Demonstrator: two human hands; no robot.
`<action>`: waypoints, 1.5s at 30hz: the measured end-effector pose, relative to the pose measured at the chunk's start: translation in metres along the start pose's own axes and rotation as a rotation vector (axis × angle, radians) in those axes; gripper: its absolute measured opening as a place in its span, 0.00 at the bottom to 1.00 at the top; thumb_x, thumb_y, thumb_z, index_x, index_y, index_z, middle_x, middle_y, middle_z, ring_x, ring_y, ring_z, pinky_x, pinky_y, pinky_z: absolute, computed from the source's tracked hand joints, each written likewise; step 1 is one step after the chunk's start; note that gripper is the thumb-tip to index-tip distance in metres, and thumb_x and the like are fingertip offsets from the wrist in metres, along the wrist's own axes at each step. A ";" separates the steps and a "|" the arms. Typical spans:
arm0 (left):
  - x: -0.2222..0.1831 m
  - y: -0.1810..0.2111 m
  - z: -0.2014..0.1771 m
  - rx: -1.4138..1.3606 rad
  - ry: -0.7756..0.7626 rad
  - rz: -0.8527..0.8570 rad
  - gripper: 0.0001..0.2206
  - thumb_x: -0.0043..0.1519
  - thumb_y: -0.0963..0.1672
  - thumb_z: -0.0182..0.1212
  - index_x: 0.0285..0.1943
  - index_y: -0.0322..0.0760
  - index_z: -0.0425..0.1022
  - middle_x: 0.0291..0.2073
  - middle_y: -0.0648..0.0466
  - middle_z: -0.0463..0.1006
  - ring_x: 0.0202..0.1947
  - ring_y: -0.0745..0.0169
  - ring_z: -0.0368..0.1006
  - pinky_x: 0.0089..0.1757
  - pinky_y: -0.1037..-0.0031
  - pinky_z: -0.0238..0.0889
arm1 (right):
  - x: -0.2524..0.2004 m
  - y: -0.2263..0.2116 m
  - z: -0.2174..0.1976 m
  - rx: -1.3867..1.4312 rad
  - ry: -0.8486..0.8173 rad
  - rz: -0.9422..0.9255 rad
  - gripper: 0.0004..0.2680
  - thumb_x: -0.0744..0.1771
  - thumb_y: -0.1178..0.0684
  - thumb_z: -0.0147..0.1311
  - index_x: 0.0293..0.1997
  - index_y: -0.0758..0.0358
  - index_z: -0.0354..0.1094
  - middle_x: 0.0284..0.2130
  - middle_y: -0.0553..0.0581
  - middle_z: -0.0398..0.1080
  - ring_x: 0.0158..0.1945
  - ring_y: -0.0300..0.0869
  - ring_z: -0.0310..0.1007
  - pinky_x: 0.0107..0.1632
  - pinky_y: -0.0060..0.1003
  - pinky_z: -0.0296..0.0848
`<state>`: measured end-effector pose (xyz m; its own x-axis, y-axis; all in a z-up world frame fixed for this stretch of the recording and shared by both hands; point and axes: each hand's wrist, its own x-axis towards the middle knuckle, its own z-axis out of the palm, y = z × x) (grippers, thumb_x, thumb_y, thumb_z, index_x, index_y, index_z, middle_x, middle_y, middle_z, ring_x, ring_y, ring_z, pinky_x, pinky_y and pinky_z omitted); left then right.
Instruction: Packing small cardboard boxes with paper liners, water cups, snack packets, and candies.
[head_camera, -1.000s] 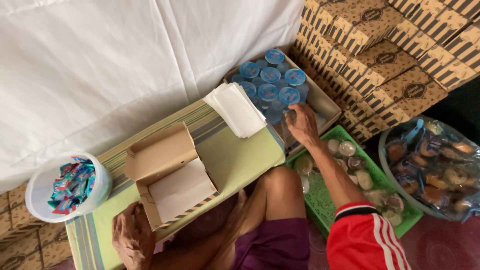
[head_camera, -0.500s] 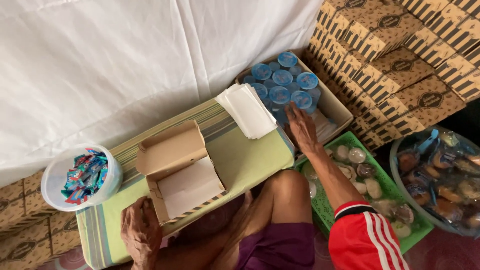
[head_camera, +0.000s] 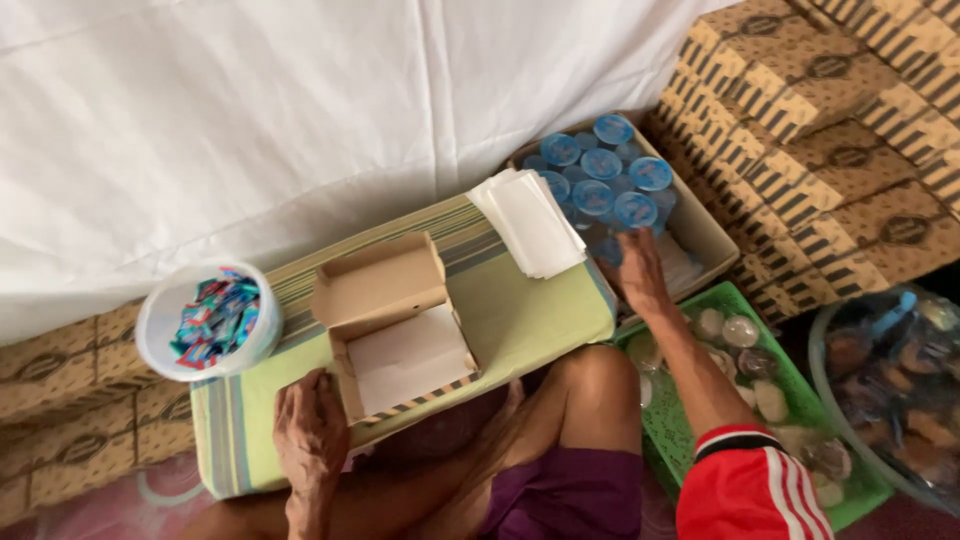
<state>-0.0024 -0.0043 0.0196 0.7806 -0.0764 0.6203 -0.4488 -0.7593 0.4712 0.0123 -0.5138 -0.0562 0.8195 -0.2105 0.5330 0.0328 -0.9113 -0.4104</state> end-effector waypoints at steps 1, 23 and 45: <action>0.000 -0.001 -0.001 0.011 0.009 -0.009 0.06 0.64 0.35 0.59 0.48 0.27 0.77 0.37 0.42 0.79 0.38 0.44 0.73 0.43 0.59 0.68 | -0.001 0.004 0.001 0.010 -0.006 -0.013 0.18 0.63 0.54 0.65 0.56 0.71 0.68 0.50 0.69 0.63 0.50 0.62 0.66 0.52 0.52 0.68; 0.012 -0.006 -0.034 -0.466 -0.041 -0.483 0.09 0.68 0.40 0.53 0.49 0.28 0.77 0.38 0.47 0.85 0.30 0.62 0.74 0.33 0.74 0.65 | -0.013 -0.093 -0.161 1.442 0.203 0.445 0.09 0.69 0.54 0.57 0.53 0.63 0.70 0.52 0.60 0.73 0.50 0.43 0.75 0.54 0.37 0.80; 0.085 0.140 -0.148 -0.650 -0.416 0.210 0.11 0.60 0.40 0.64 0.51 0.35 0.76 0.37 0.51 0.78 0.31 0.57 0.75 0.33 0.69 0.69 | 0.007 -0.270 -0.077 1.870 -0.806 0.405 0.19 0.68 0.52 0.60 0.58 0.82 0.65 0.47 0.71 0.75 0.44 0.46 0.79 0.50 0.35 0.79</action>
<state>-0.0633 -0.0216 0.2315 0.6922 -0.5084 0.5123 -0.6683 -0.1833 0.7210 -0.0345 -0.2959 0.1154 0.9222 0.3780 0.0820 -0.1871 0.6214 -0.7608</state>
